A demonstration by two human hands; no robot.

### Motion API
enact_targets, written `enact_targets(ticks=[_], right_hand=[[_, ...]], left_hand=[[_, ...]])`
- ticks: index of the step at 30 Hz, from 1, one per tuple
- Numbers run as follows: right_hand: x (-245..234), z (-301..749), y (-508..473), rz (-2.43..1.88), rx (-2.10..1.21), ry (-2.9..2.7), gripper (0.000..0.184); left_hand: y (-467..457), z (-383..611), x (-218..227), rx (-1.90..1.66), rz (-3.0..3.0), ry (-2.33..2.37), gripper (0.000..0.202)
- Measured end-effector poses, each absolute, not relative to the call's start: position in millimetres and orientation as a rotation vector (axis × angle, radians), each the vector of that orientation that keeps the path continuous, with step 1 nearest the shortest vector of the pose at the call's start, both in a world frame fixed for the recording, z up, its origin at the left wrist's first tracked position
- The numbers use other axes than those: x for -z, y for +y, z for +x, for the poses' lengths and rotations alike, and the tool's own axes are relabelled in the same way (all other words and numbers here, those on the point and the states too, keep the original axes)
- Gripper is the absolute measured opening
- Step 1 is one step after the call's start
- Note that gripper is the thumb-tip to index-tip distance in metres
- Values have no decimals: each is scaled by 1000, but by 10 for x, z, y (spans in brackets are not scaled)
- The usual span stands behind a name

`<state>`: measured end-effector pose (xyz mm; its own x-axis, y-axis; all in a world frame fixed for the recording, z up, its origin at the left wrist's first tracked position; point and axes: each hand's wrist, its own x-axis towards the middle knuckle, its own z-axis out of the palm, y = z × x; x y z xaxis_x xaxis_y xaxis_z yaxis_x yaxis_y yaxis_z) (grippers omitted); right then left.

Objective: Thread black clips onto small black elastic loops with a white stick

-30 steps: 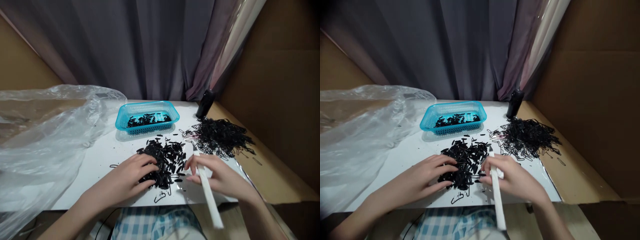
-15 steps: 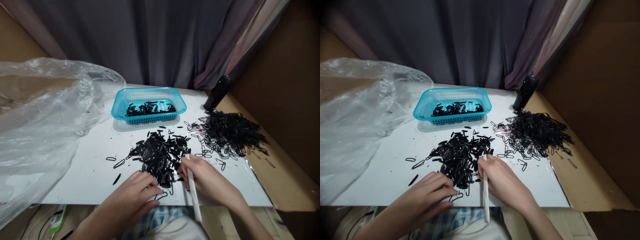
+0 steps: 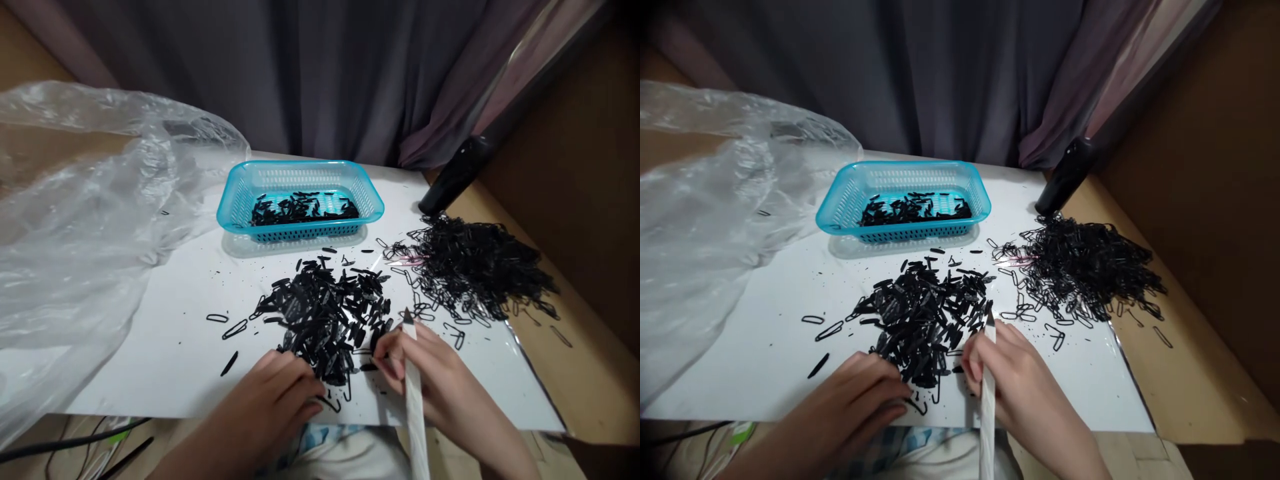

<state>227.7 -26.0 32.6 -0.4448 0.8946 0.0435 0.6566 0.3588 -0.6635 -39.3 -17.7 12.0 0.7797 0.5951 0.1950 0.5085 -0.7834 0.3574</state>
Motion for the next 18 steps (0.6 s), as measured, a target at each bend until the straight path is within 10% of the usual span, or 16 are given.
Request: enact_targets(ticks=[18], right_hand=[[-383,2243,-324,-1296,-989,-2241,25]], left_hand=[[-279,-393,-105,-549,2441,945,19]])
